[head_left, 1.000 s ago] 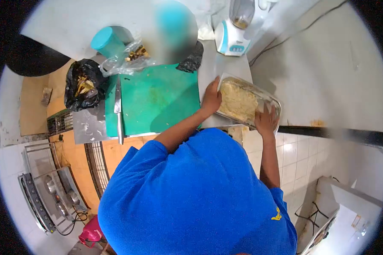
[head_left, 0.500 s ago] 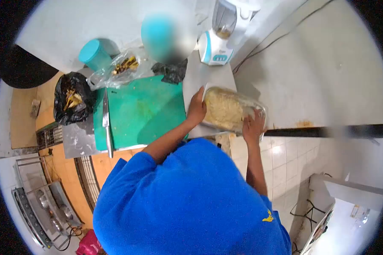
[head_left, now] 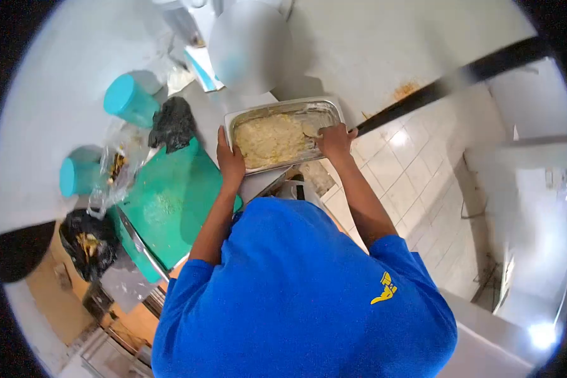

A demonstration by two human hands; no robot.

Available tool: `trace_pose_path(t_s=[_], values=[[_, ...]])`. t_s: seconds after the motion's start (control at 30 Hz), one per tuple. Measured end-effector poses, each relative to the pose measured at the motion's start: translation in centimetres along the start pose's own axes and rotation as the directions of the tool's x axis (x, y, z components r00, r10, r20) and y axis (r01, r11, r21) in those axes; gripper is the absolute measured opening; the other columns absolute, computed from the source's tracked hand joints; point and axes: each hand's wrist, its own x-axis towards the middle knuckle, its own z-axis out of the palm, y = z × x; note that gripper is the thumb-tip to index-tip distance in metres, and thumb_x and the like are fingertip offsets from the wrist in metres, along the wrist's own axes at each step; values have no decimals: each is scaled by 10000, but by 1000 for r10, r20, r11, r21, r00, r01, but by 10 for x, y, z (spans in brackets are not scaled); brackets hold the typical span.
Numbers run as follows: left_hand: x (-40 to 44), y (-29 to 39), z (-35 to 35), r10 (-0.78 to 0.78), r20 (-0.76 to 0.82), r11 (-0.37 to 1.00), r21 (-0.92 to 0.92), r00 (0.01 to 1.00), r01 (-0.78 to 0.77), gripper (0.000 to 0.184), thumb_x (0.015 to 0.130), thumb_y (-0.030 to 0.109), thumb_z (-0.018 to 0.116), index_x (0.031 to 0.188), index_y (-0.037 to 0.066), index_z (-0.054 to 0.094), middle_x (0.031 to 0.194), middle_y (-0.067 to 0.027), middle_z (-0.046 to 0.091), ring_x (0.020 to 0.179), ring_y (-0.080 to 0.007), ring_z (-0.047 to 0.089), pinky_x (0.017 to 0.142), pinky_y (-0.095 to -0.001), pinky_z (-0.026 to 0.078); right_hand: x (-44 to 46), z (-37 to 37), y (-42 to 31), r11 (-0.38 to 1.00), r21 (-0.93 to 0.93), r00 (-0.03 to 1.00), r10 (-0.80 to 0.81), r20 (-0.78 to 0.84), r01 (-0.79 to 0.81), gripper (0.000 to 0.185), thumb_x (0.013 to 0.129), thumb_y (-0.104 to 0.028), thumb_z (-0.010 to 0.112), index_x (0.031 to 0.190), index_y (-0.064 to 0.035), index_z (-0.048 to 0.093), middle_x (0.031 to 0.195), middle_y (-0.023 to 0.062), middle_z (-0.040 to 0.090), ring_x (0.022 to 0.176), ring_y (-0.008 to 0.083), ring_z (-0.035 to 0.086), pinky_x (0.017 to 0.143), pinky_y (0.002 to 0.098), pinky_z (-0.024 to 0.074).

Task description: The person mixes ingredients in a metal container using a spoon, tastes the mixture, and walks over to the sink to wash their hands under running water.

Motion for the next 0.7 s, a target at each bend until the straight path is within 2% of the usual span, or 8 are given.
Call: trace_pose_path(t_s=[0.13, 0.27, 0.33, 0.37, 0.4, 0.43, 0.57, 0.7], values=[[2, -3, 1, 29, 50, 999, 17, 998, -30, 565, 839, 6, 480, 1362, -44, 273, 1376, -240, 352, 1279, -358, 342, 1060, -369, 264, 2, -1, 7, 998, -23, 996, 68, 58, -67, 99, 719, -209, 638, 788, -169, 695, 846, 62, 647, 991, 276, 525, 897, 637, 212], [-6, -62, 11, 257, 104, 935, 224, 961, -274, 767, 756, 27, 593, 1402, 14, 179, 1457, -177, 204, 1313, -296, 284, 1063, -411, 300, 16, 14, 16, 994, 75, 988, 90, -127, -81, 72, 694, -111, 590, 688, -74, 652, 709, 114, 638, 663, 289, 644, 515, 390, 508], [-3, -68, 14, 179, 131, 977, -140, 975, -160, 887, 716, 67, 677, 1409, 28, 126, 1439, -190, 211, 1266, -317, 336, 1001, -435, 378, 23, 52, 17, 929, 259, 928, 319, -194, -265, 100, 713, -114, 572, 671, -56, 642, 701, 172, 621, 654, 287, 647, 537, 391, 512], [-3, -70, 15, 139, 143, 946, -312, 980, -89, 949, 696, 87, 720, 1413, 35, 99, 1430, -196, 215, 1242, -328, 362, 971, -446, 416, 13, 26, 18, 976, 198, 928, 155, -340, -91, 108, 707, -121, 576, 661, -49, 643, 676, 171, 615, 649, 285, 647, 533, 395, 512], [7, -83, 10, 446, 185, 849, 221, 876, -480, 966, 772, 316, 705, 1412, 20, 45, 1430, -224, 175, 1304, -312, 255, 1065, -466, 274, 11, 30, 16, 962, 255, 868, 209, -450, -99, 94, 671, -107, 593, 606, -50, 630, 644, 152, 610, 634, 289, 642, 537, 393, 518], [1, -46, 2, 205, 190, 977, -94, 960, -190, 932, 819, 389, 640, 1419, 24, 26, 1438, -228, 169, 1316, -322, 253, 1064, -463, 283, 9, 21, 10, 949, 244, 910, 273, -313, -201, 69, 658, -96, 598, 622, -52, 637, 653, 144, 612, 637, 289, 643, 536, 394, 520], [11, -62, 6, 235, 179, 972, -38, 955, -232, 867, 874, 430, 538, 1417, 10, 9, 1442, -247, 167, 1328, -350, 236, 1081, -474, 243, 30, 44, -8, 908, 267, 903, 381, -199, -324, 91, 650, -60, 604, 718, -40, 661, 728, 129, 635, 667, 289, 656, 524, 394, 527], [3, -39, 2, 120, 179, 992, 5, 976, -123, 828, 895, 407, 505, 1415, -7, 11, 1447, -258, 156, 1332, -362, 225, 1085, -468, 226, 11, 9, -33, 924, 332, 950, 258, -174, -190, 126, 667, -49, 596, 765, 0, 659, 775, 140, 637, 702, 281, 663, 536, 390, 533]])
